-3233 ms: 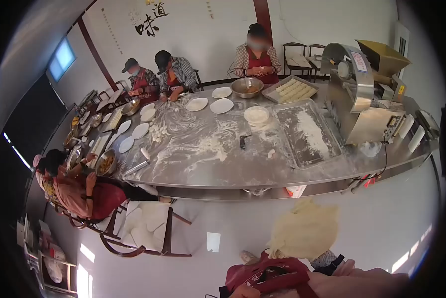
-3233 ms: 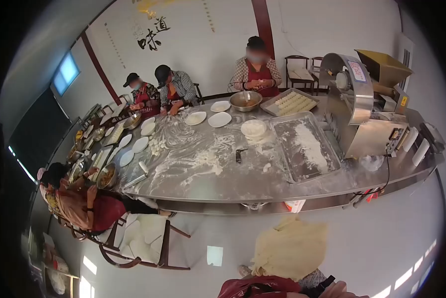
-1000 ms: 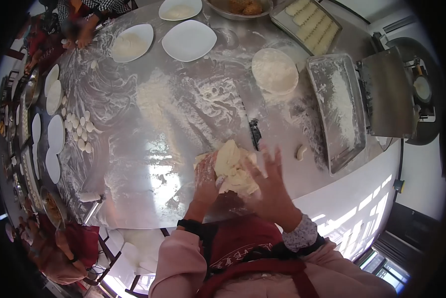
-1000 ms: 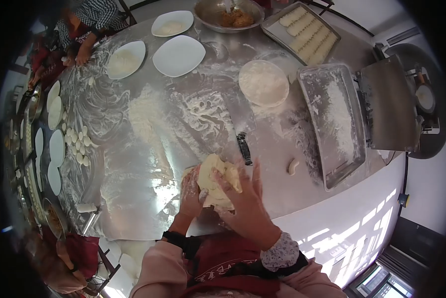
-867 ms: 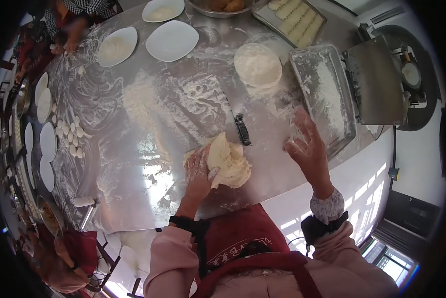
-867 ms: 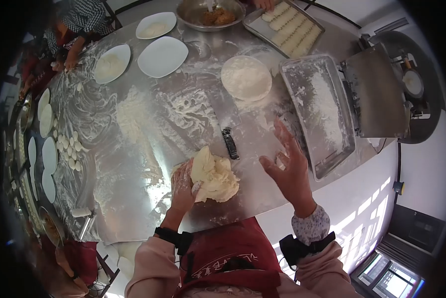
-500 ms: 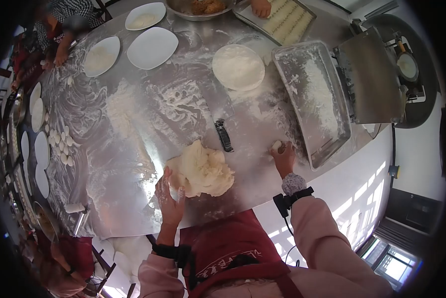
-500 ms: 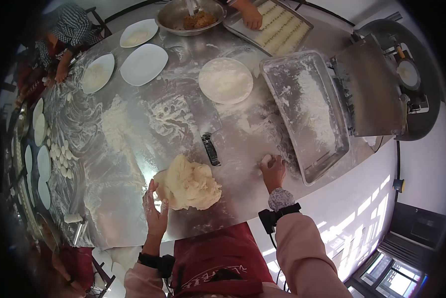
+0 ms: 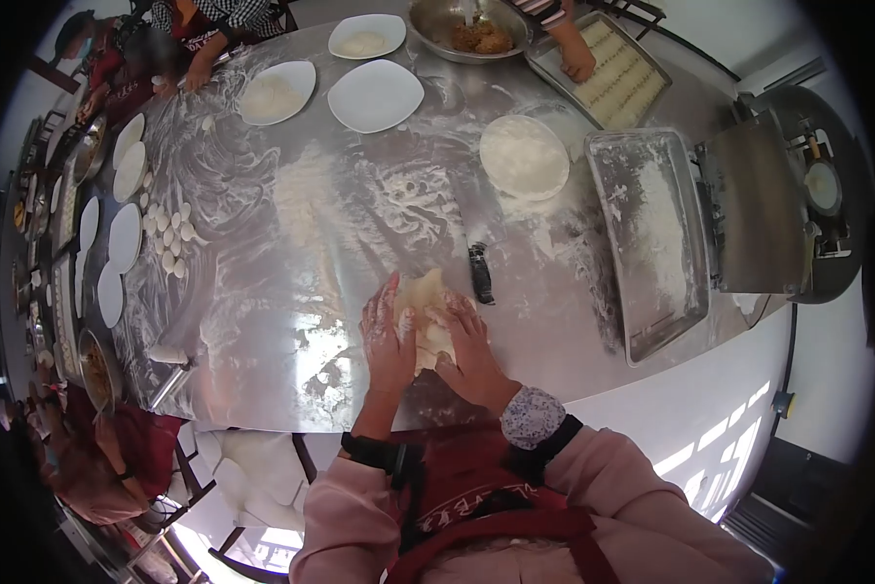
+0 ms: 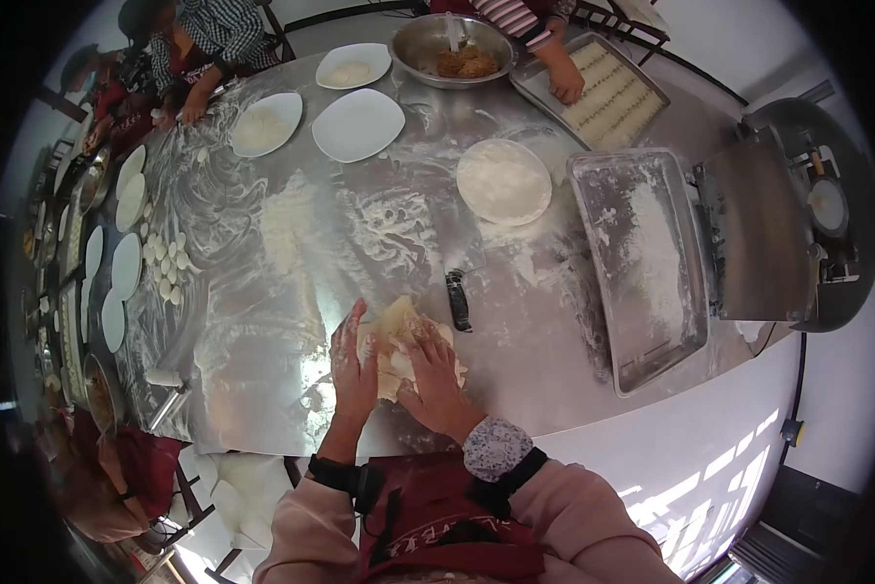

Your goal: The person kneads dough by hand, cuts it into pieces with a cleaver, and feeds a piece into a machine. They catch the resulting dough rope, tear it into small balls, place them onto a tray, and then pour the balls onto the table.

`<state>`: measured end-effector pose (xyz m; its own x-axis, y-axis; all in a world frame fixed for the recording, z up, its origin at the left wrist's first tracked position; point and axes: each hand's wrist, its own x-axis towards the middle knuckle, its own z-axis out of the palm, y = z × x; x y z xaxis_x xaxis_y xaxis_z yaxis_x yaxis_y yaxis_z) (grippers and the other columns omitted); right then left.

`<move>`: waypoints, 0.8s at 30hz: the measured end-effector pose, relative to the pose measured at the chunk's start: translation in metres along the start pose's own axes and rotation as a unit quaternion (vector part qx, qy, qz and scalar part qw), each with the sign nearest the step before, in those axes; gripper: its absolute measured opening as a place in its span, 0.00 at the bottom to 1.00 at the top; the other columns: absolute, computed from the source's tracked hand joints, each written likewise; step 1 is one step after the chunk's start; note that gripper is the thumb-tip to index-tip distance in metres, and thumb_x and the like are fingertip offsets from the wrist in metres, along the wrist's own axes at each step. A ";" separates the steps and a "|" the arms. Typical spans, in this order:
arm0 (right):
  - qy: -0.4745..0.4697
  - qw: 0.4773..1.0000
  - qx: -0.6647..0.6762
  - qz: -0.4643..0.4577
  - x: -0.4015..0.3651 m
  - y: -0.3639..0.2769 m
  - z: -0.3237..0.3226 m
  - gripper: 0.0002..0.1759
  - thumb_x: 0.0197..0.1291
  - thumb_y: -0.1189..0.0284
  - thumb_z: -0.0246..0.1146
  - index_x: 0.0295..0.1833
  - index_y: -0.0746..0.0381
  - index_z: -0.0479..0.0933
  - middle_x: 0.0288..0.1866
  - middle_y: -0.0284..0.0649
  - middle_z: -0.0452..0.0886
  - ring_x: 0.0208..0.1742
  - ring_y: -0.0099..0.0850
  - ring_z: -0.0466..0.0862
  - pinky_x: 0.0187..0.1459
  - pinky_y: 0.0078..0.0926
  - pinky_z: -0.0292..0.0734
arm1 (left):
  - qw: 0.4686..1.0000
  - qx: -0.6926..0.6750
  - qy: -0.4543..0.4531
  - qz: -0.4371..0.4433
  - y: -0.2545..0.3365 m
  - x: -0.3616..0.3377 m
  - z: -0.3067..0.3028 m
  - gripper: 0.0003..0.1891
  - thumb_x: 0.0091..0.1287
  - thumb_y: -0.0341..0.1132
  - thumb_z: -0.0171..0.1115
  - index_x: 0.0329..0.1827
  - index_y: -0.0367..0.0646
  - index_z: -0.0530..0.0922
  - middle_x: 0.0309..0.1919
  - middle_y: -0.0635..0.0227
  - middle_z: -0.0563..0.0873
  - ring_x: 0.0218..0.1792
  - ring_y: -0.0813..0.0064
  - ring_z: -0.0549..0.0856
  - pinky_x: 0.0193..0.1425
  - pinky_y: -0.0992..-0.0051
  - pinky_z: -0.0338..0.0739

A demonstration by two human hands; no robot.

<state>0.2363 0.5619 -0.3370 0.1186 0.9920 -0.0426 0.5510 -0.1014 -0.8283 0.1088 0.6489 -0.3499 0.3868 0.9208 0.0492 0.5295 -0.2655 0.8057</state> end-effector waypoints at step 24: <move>-0.020 0.977 -0.177 0.114 0.124 0.068 0.064 0.28 0.66 0.57 0.53 0.69 0.54 0.67 0.67 0.47 0.67 0.69 0.48 0.64 0.65 0.52 0.57 | 0.979 0.185 -0.074 -0.039 -0.110 0.073 0.034 0.18 0.72 0.45 0.45 0.57 0.50 0.78 0.50 0.63 0.84 0.55 0.58 0.76 0.60 0.55 0.64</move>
<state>0.2355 0.6827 -0.4347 0.2434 0.9422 -0.2304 0.7664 -0.3324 -0.5497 0.1044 0.7358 -0.4549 0.4239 0.8987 -0.1124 0.7891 -0.3056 0.5328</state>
